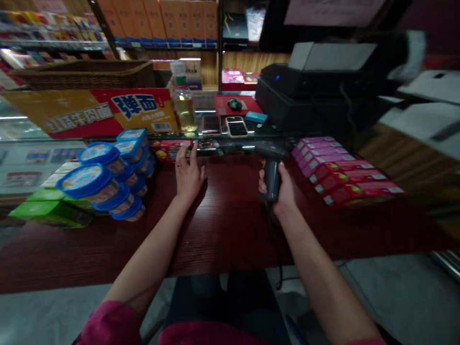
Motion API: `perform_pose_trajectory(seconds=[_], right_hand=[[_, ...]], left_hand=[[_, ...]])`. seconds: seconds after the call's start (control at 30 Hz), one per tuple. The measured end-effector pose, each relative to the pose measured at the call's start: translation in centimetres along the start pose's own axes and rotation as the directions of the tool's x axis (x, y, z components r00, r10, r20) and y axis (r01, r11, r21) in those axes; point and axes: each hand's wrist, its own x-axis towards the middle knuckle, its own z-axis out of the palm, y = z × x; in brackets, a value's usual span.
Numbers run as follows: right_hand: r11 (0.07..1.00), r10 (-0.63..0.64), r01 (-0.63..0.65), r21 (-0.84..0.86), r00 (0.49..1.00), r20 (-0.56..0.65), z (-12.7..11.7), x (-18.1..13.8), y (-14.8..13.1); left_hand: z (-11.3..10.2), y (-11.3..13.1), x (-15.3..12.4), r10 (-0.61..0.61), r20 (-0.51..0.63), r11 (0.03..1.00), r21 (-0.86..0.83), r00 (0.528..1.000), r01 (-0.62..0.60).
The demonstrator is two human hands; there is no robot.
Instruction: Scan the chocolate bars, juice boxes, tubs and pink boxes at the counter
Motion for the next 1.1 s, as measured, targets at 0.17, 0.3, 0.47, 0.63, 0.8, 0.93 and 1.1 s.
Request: perform_pose_trajectory(seconds=[0.17,0.3,0.47,0.63,0.8,0.93,1.1], right_hand=[[0.983,-0.182,0.177,-0.049,0.970,-0.159,-6.0,-6.5,-4.6],[0.953,-0.299,0.270,-0.137,0.906,-0.299,-11.3,-12.7,-8.4],[0.942,-0.333,0.282,-0.179,0.837,-0.433,-15.1,-18.6,-11.3],[0.928,-0.373,0.317,-0.196,0.807,-0.457,-15.5,-21.2,-12.0],[0.940,-0.339,0.307,-0.145,0.882,-0.328,-13.2,-20.5,-10.9],[0.968,-0.228,0.202,-0.152,0.956,-0.186,-9.9,-16.6,-7.9],[0.972,-0.079,0.094,-0.217,0.994,0.079,-2.9,-8.1,-2.6]], left_hand=[[4.6,11.9,-1.3,0.344,0.215,0.925,-0.246,0.914,-0.290],[8.3,23.2,-2.3,0.460,0.266,0.857,-0.382,0.847,-0.346],[11.8,32.9,-2.9,0.473,0.296,0.849,-0.407,0.830,-0.338],[13.0,33.5,-3.7,0.547,0.290,0.809,-0.422,0.785,-0.408],[9.6,24.6,-4.5,0.663,0.217,0.715,-0.469,0.717,-0.518],[4.4,12.8,-3.3,0.515,0.129,0.829,-0.325,0.847,-0.455],[-1.4,1.3,-1.3,0.216,0.179,0.976,-0.026,0.960,-0.215]])
